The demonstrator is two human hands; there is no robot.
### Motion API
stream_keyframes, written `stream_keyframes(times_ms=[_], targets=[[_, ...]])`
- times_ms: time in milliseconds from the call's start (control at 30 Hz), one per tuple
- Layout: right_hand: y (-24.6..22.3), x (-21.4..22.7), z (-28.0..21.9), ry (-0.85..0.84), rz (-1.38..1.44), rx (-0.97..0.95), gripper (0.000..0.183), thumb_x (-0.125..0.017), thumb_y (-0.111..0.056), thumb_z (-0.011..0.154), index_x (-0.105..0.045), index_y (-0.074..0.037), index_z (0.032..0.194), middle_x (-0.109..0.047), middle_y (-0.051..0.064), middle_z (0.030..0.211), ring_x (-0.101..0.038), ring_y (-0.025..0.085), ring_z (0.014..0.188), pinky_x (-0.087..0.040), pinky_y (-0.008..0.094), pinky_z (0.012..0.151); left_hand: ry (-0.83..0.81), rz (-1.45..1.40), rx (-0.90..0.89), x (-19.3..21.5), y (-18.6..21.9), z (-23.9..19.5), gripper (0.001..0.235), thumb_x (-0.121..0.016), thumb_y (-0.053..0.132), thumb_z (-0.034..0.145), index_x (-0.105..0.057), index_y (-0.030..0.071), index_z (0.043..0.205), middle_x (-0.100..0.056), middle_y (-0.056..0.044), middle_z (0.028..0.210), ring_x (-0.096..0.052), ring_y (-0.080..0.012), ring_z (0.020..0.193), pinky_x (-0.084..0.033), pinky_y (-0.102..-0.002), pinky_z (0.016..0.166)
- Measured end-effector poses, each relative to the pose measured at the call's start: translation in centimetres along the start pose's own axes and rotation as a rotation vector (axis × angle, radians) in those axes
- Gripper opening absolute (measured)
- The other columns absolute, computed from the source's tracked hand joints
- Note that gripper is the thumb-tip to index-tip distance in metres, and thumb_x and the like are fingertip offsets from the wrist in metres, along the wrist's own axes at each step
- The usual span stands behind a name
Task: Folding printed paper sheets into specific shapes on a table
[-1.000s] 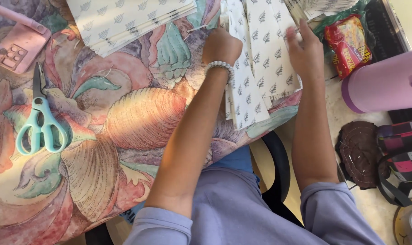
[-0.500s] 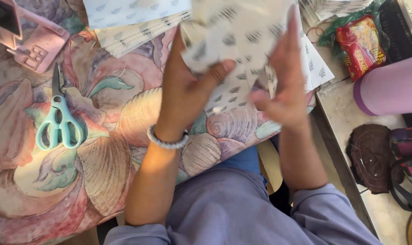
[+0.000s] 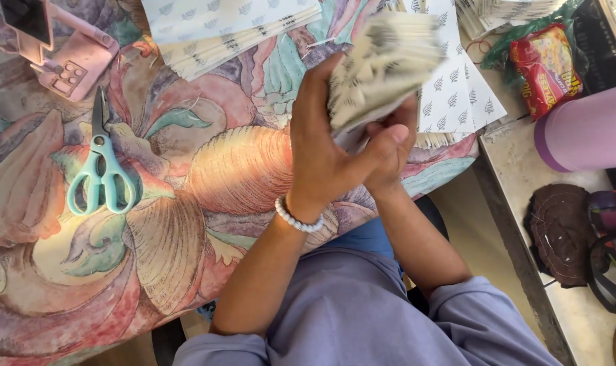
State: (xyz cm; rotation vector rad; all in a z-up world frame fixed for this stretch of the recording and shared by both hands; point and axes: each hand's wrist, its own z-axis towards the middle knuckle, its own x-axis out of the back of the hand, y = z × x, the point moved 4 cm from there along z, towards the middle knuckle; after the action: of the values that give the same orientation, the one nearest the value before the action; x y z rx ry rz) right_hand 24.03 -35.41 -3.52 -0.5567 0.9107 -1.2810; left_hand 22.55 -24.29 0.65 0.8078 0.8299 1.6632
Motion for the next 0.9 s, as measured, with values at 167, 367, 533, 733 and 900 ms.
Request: stream_keyframes(times_ms=[167, 367, 533, 733, 900], targets=[[2.0, 2.1, -2.1, 0.006, -0.365, 0.097, 0.040, -0.042, -0.028, 0.111, -0.049, -0.007, 0.144, -0.058, 0.011, 0.137, -0.056, 0.025, 0.127, -0.050, 0.042, 0.107, -0.063, 0.013, 0.045, -0.3, -1.1, -0.1, 0.083, -0.081, 0.044, 0.078, -0.040, 0.009, 0.142, -0.055, -0.008, 0.130, -0.063, -0.0256, 0.119, -0.059, -0.037, 0.097], [5.1, 3.9, -4.4, 0.020, -0.073, -0.032, 0.055, -0.048, -0.031, 0.113, -0.031, -0.009, 0.161, -0.031, 0.009, 0.167, -0.032, 0.023, 0.157, -0.031, 0.042, 0.134, 0.022, -0.120, 0.037, -0.5, -1.6, -0.7, 0.064, -0.074, 0.031, 0.082, -0.043, 0.009, 0.133, -0.057, -0.007, 0.117, -0.062, -0.0201, 0.102, -0.058, -0.033, 0.086], [7.3, 3.4, -4.6, -0.243, 0.007, -0.241, 0.052, -0.028, -0.036, 0.117, -0.031, 0.003, 0.150, -0.040, 0.015, 0.158, -0.036, 0.020, 0.150, -0.020, 0.038, 0.137, -0.090, -0.079, 0.060, 0.1, -2.0, -0.2, 0.060, -0.076, 0.036, 0.082, -0.043, 0.007, 0.123, -0.058, -0.002, 0.100, -0.060, -0.0152, 0.083, -0.053, -0.029, 0.066], [5.0, 4.2, -2.7, -0.133, -0.287, -0.062, 0.049, -0.036, -0.019, 0.118, -0.022, -0.001, 0.161, -0.038, 0.017, 0.163, -0.037, 0.025, 0.154, -0.029, 0.040, 0.136, 0.065, 0.073, 0.204, 0.3, -1.5, -0.1, 0.051, -0.077, 0.040, 0.081, -0.046, 0.008, 0.106, -0.067, -0.005, 0.086, -0.070, -0.0157, 0.073, -0.054, -0.027, 0.052], [3.8, 5.4, 3.4, -0.615, -0.389, -0.241, 0.051, -0.056, -0.004, 0.085, -0.062, 0.006, 0.135, -0.065, 0.008, 0.106, -0.060, 0.018, 0.094, -0.051, 0.034, 0.079, 0.013, 0.207, 0.295, 4.2, 0.2, -0.7, 0.058, -0.077, 0.051, 0.079, -0.065, 0.005, 0.112, -0.073, 0.002, 0.077, -0.061, -0.0056, 0.058, -0.046, -0.024, 0.047]])
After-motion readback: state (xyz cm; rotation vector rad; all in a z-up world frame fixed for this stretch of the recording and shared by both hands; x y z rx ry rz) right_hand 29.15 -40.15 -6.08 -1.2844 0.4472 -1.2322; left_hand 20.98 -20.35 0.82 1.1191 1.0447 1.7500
